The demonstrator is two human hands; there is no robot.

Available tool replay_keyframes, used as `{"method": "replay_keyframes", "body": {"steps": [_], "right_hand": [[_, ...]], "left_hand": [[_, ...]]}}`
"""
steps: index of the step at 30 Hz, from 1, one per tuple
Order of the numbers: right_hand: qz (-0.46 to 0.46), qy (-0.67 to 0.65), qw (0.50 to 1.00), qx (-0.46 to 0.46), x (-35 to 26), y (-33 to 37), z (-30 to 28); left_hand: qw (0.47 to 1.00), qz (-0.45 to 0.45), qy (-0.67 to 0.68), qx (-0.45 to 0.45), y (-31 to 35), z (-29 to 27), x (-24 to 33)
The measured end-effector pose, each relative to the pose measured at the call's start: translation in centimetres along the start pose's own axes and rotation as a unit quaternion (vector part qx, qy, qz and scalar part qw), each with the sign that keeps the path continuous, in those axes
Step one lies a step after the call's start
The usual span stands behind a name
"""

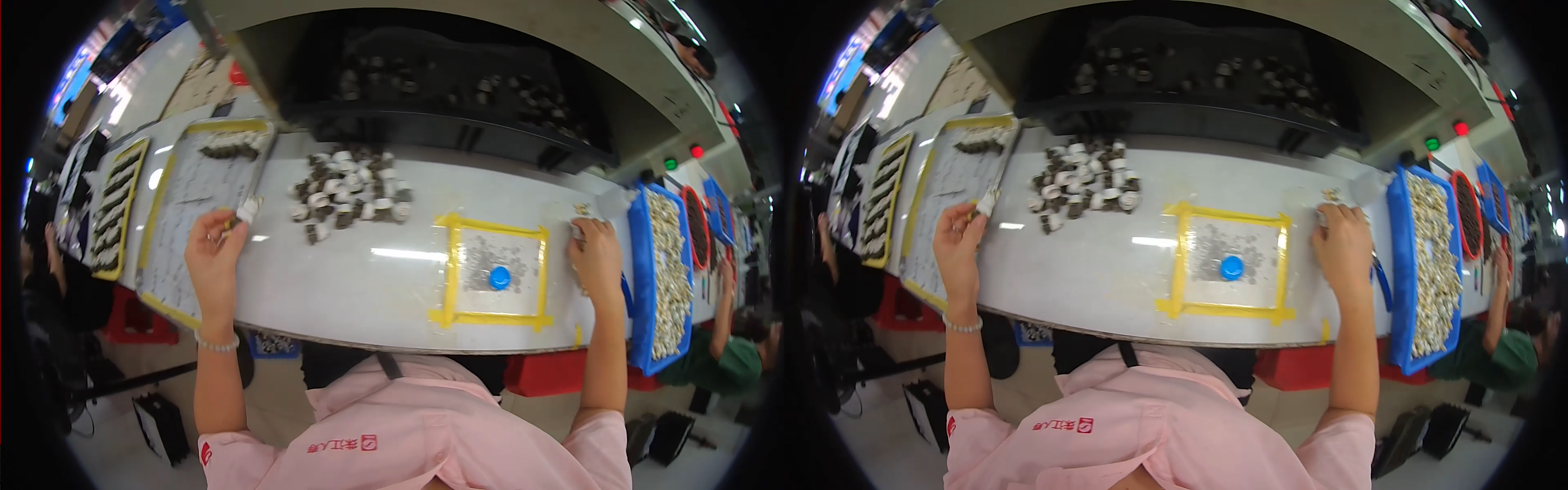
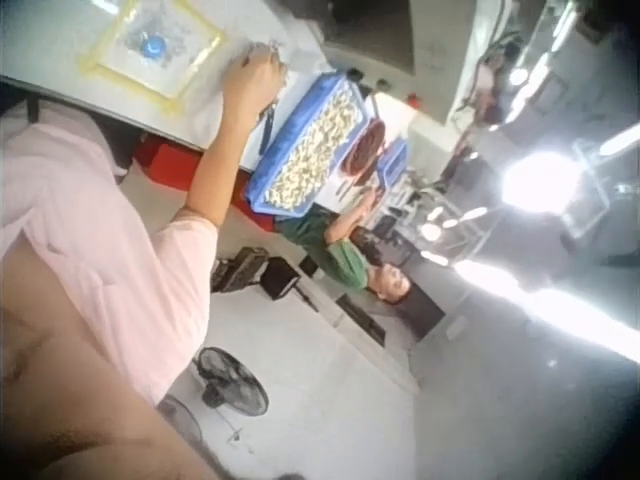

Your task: The person repeatedly applies adhesive to small components, fits them into felt-lined parts by hand, and places the assembled components onto a tray. The person then grips a piece using pliers.

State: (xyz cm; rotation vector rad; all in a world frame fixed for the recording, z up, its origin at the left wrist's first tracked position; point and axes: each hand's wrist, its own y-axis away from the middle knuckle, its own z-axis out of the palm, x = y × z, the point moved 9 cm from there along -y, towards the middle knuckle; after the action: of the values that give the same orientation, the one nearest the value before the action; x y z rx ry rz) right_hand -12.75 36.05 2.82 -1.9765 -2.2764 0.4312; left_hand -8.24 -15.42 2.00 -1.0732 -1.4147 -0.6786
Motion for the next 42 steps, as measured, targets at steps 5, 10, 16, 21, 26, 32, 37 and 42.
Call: {"method": "replay_keyframes", "body": {"steps": [5, 10, 16, 21, 26, 32, 37, 42], "right_hand": [[-0.002, -0.060, 0.998, 0.009, -0.1, 0.0, -0.1], [0.060, -0.231, 0.970, -0.046, -2.2, 1.7, -0.7], [0.078, -0.295, 0.941, -0.148, -4.1, 4.5, 0.9], [0.037, -0.254, 0.959, -0.122, -5.1, 4.7, 0.4], [-0.009, -0.243, 0.966, -0.094, -5.6, 5.2, -0.1], [0.035, -0.251, 0.965, -0.072, -4.2, 5.7, 0.3], [-0.050, -0.216, 0.974, -0.034, -5.4, 5.6, -0.5], [-0.100, -0.178, 0.979, -0.028, -6.7, 5.4, -1.2]], "left_hand": [[0.950, 0.117, -0.263, 0.116, -8.6, -8.4, -0.4], [0.949, 0.100, -0.260, 0.151, -16.0, -12.9, -5.3], [0.948, 0.101, -0.286, 0.094, -20.6, -10.0, -8.0], [0.957, 0.083, -0.275, 0.040, -21.0, -9.3, -8.5], [0.936, 0.142, -0.310, 0.085, -17.6, -8.4, -4.5], [0.924, 0.168, -0.295, -0.174, -3.2, 5.6, 3.4], [0.884, 0.249, -0.339, -0.203, 4.0, 10.1, 3.5], [0.860, 0.265, -0.389, -0.196, 4.3, 11.1, 2.1]]}}
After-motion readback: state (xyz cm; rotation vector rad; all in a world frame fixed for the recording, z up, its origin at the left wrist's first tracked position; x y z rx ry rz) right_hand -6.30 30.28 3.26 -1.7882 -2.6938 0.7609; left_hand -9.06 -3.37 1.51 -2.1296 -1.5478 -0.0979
